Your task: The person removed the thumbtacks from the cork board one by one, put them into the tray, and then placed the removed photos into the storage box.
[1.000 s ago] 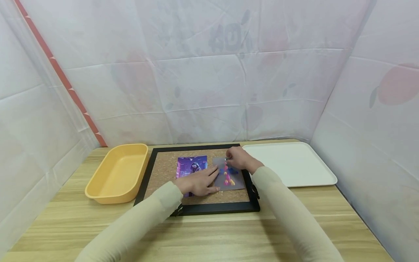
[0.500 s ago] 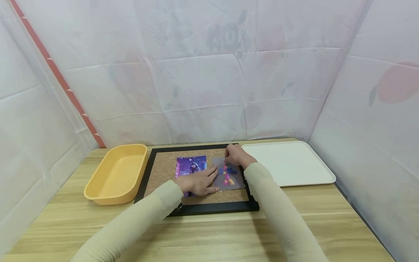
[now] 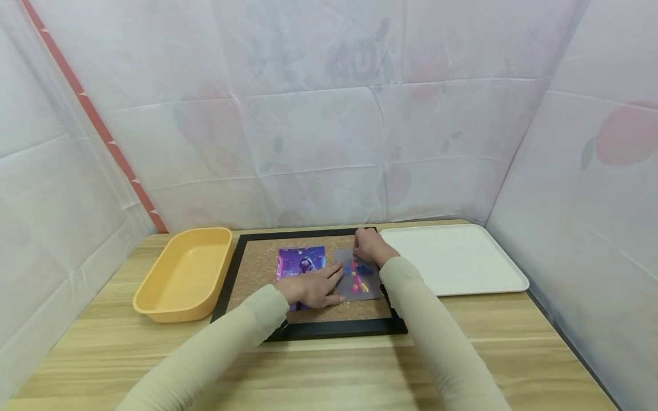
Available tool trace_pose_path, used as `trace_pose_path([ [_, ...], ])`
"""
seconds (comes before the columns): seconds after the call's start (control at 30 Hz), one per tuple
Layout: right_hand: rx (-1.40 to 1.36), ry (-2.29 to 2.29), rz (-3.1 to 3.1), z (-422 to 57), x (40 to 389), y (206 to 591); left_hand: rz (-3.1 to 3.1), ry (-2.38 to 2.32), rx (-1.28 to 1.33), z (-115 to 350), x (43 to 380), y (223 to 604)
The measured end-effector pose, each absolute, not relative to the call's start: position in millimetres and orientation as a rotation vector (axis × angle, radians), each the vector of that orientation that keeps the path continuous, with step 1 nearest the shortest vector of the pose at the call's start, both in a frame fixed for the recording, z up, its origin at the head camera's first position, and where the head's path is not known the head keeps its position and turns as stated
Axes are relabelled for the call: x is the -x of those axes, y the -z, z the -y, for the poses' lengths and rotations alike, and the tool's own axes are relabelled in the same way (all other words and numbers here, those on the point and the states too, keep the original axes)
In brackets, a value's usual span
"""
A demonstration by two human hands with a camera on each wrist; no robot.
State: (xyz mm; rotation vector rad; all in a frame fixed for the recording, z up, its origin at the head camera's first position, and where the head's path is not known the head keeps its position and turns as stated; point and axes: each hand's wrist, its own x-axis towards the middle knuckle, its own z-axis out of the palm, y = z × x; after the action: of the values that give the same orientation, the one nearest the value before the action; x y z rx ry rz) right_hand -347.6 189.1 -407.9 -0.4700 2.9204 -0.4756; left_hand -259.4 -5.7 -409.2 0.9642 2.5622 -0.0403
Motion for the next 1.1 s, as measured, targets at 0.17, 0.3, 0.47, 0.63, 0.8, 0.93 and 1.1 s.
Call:
trace_pose_path([
  [0.17,0.493,0.482,-2.893,-190.2,346.5,406.5,-2.566,0.054,-0.967,5.3,258.8,409.9],
  [0.3,0.541,0.480,-2.876,-190.4,345.8,404.4,-2.567,0.062,-0.972,5.2,258.4,410.4],
  [0.47,0.535,0.472,-2.853,-188.6,347.4,405.0,-2.569,0.069,-0.972,4.9,258.6,410.9],
  [0.63,0.513,0.413,-2.856,-186.1,350.9,407.2,-2.563,0.065,-0.962,4.6,258.8,410.8],
  [0.8,0.489,0.389,-2.866,-184.0,351.2,405.8,-2.563,0.059,-0.951,4.3,259.7,410.7],
  [0.93,0.468,0.406,-2.859,-184.1,351.1,404.3,-2.563,0.053,-0.952,4.4,260.0,410.0],
  [1.1,0.464,0.431,-2.853,-184.8,351.3,404.4,-2.556,0.042,-0.954,4.8,259.5,408.3],
])
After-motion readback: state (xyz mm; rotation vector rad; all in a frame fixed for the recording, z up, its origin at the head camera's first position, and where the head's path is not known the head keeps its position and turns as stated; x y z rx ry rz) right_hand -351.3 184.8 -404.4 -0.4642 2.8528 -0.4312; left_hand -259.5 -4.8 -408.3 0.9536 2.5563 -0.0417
